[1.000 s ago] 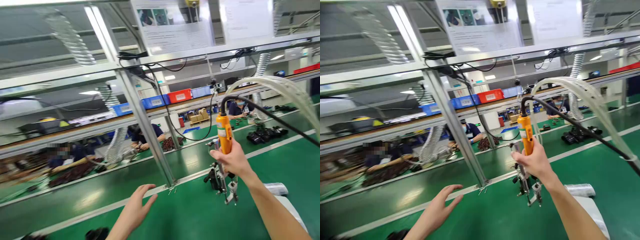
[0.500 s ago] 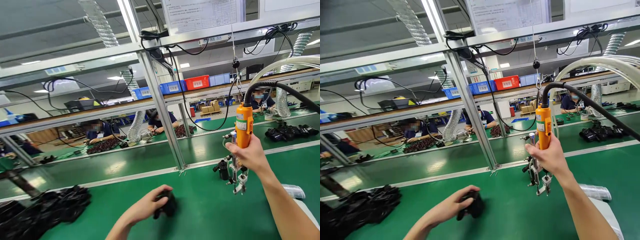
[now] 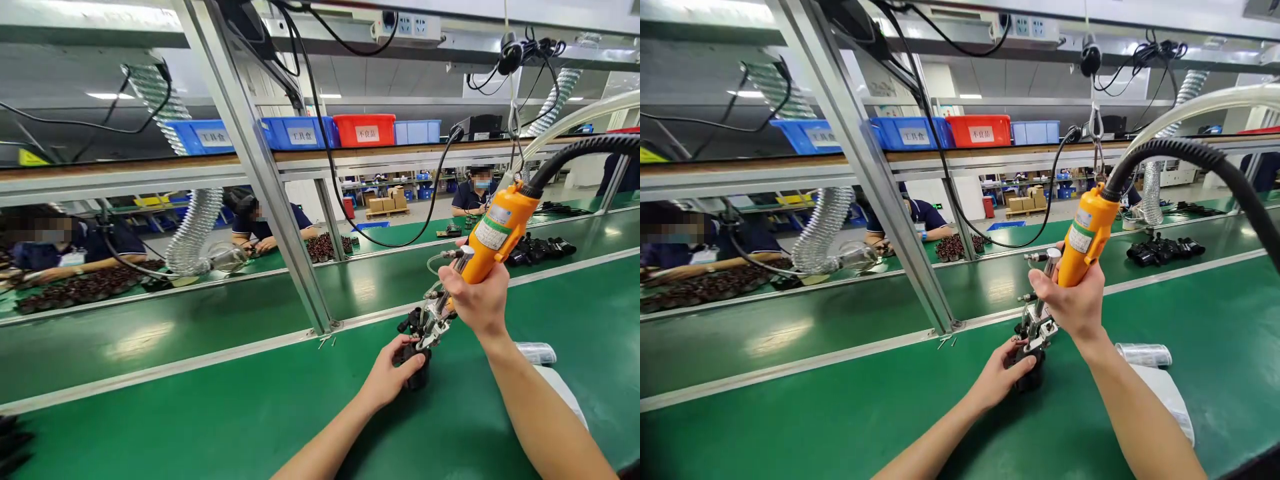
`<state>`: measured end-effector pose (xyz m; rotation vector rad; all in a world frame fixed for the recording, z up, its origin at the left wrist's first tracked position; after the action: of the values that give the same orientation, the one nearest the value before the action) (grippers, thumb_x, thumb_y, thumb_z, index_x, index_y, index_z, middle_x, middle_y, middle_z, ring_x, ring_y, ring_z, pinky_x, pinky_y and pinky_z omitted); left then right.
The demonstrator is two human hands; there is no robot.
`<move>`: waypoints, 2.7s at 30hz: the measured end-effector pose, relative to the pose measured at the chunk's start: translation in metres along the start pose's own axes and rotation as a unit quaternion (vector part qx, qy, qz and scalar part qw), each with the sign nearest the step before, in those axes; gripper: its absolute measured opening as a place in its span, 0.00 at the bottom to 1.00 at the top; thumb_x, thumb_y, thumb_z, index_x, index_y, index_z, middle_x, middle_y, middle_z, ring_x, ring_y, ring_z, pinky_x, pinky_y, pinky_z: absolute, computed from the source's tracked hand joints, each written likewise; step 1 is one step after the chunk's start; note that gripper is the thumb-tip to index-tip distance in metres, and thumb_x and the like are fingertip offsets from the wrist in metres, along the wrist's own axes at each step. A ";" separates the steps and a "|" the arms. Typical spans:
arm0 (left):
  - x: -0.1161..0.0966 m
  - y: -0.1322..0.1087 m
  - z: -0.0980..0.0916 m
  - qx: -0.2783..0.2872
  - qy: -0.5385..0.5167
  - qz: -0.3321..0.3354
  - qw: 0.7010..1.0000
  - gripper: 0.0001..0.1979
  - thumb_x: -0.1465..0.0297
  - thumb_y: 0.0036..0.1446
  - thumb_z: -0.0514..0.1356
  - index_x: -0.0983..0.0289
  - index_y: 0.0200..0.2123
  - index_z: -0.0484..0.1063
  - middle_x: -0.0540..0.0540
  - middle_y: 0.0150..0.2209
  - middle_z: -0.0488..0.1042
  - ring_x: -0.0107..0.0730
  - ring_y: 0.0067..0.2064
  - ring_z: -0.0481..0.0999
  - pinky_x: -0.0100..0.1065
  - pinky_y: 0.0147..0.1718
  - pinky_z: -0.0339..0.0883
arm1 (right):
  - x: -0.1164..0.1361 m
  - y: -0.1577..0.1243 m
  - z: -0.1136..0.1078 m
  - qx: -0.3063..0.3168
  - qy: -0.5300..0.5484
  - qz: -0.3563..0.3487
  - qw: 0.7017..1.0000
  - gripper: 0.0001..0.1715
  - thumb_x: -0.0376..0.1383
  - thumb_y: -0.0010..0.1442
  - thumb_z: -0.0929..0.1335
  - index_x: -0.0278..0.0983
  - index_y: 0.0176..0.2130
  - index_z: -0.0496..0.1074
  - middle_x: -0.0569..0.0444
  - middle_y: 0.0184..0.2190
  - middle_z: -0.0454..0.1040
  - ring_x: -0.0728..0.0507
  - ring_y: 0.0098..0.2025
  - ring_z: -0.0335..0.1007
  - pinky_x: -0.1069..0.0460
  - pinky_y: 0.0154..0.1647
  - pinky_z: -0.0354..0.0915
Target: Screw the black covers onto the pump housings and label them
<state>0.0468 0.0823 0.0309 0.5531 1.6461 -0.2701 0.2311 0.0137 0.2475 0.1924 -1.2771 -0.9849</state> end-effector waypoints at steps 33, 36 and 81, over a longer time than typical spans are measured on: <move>0.001 -0.003 0.011 -0.017 -0.013 -0.002 1.000 0.20 0.57 0.58 0.68 0.64 0.48 0.75 0.55 0.45 0.78 0.41 0.46 0.75 0.39 0.50 0.68 | -0.055 -0.013 0.032 0.077 -0.114 0.039 0.990 0.30 0.46 0.46 0.80 0.41 0.41 0.64 0.65 0.23 0.66 0.51 0.22 0.61 0.54 0.24 0.65; 0.004 -0.012 0.001 -0.055 0.021 0.018 0.998 0.20 0.55 0.60 0.66 0.62 0.47 0.72 0.56 0.47 0.76 0.41 0.47 0.73 0.39 0.51 0.66 | -0.053 -0.010 0.027 0.062 -0.108 0.037 0.991 0.31 0.48 0.46 0.80 0.40 0.43 0.66 0.64 0.24 0.68 0.50 0.23 0.64 0.53 0.25 0.66; 0.012 -0.024 0.005 -0.044 -0.099 0.043 0.993 0.28 0.58 0.51 0.75 0.58 0.46 0.63 0.56 0.51 0.75 0.40 0.51 0.74 0.37 0.51 0.65 | -0.028 -0.006 0.012 0.036 -0.064 0.010 0.997 0.31 0.44 0.46 0.79 0.39 0.45 0.67 0.63 0.23 0.67 0.48 0.23 0.64 0.52 0.24 0.67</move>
<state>0.0378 0.0620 0.0147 0.5127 1.4320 -0.1805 0.2185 0.0338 0.2279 0.1744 -1.4302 -0.9475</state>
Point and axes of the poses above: each hand's wrist, its own y-axis towards the middle knuckle, its own z-axis out of the palm, x = y × z, the point moved 8 cm from there along y, towards the middle knuckle
